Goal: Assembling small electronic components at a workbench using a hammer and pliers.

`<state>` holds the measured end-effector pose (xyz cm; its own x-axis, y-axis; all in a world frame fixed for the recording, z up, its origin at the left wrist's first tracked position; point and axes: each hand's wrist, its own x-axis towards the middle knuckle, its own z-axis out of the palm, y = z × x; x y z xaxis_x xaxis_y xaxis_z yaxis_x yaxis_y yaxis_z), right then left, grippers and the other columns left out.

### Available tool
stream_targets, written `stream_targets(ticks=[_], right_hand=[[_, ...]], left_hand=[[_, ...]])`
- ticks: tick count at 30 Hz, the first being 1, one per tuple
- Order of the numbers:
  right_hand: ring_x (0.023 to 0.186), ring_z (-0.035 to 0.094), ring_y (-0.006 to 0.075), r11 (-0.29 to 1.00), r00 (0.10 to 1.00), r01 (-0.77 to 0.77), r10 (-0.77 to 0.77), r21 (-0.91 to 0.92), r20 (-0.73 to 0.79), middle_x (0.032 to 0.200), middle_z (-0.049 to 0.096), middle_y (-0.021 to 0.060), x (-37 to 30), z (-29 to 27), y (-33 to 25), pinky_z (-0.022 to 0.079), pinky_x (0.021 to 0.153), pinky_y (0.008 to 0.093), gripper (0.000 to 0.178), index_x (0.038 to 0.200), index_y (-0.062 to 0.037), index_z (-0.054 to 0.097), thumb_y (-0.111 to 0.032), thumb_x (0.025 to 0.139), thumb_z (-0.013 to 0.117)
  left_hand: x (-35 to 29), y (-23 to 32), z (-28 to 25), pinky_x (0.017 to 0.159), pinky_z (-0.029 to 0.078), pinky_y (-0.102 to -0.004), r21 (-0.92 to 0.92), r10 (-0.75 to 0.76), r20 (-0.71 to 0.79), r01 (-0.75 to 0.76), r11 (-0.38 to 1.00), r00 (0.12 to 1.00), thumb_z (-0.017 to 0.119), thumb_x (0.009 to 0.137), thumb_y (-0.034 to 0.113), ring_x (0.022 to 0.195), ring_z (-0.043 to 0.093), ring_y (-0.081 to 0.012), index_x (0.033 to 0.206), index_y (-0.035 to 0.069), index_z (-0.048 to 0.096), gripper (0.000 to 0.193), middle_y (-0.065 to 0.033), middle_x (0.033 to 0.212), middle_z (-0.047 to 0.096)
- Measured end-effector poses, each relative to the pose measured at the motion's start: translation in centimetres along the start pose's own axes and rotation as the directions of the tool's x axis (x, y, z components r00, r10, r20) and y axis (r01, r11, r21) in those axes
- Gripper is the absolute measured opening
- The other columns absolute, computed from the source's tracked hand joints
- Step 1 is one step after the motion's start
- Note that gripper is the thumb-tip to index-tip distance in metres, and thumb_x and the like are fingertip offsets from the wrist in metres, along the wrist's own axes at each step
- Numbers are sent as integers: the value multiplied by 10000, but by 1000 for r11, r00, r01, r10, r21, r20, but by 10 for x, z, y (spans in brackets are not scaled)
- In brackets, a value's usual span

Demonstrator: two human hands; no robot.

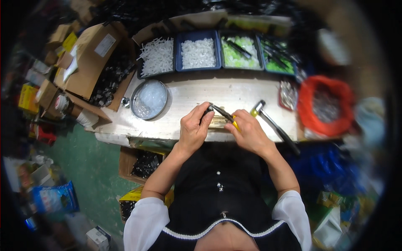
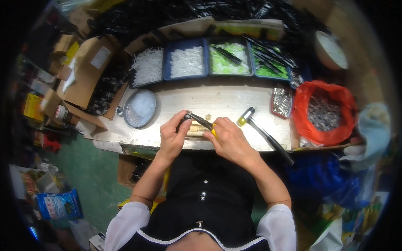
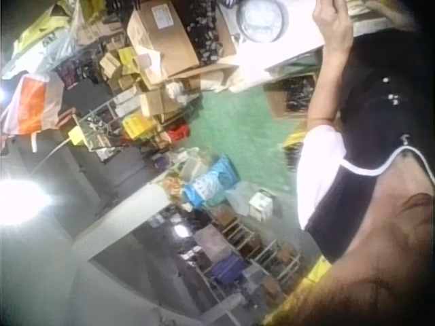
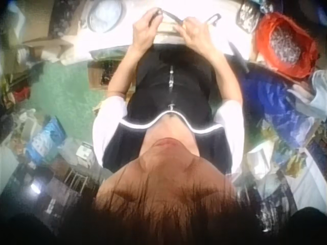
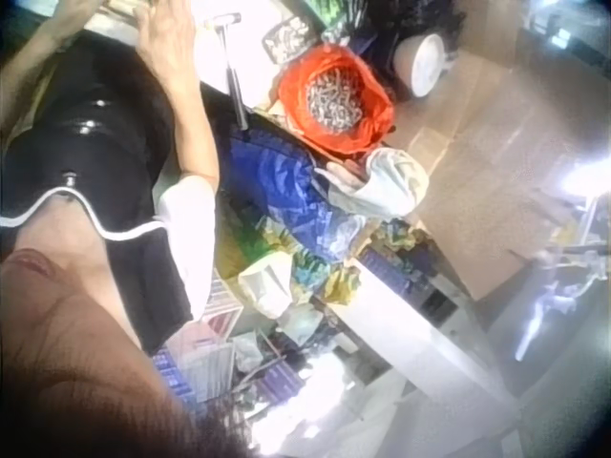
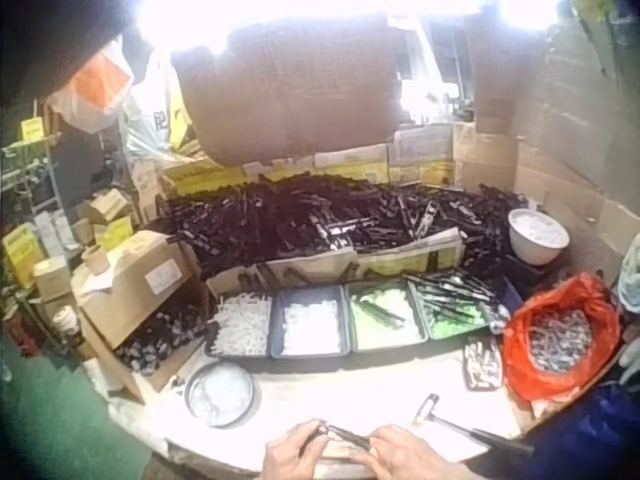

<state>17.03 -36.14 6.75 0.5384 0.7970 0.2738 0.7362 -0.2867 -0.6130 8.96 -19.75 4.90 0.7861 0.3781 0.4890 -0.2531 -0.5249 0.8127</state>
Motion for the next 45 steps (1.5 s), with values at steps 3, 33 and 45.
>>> stream_targets(ticks=[3, 33, 45], right_hand=[[736, 530, 290, 999, 999, 51, -51, -13, 1, 760, 515, 137, -5, 3, 6, 450, 638, 379, 228, 692, 36, 542, -145, 794, 636], [616, 428, 183, 818, 835, -536, 477, -208, -273, 679, 447, 109, -102, -63, 111, 367, 568, 331, 342, 749, 69, 506, -236, 892, 561], [662, 471, 219, 720, 867, -492, 457, -489, -199, 725, 475, 106, -102, -79, 154, 397, 612, 336, 326, 843, 55, 532, -254, 834, 637]], left_hand=[[-3, 3, -9, 470, 425, -243, -215, -375, 256, 431, 876, 891, 559, 869, 92, 504, 543, -166, 1027, -38, 573, 205, -120, 705, 612], [-248, -134, -112, 264, 303, -245, -206, -984, 27, 964, 167, 176, 595, 828, 150, 365, 482, -99, 938, 11, 632, 181, -34, 542, 535], [-348, -283, -230, 829, 459, -375, -207, -907, -413, 961, 186, 87, 541, 865, 345, 1148, 492, -244, 1280, 47, 463, 516, -158, 1207, 550]])
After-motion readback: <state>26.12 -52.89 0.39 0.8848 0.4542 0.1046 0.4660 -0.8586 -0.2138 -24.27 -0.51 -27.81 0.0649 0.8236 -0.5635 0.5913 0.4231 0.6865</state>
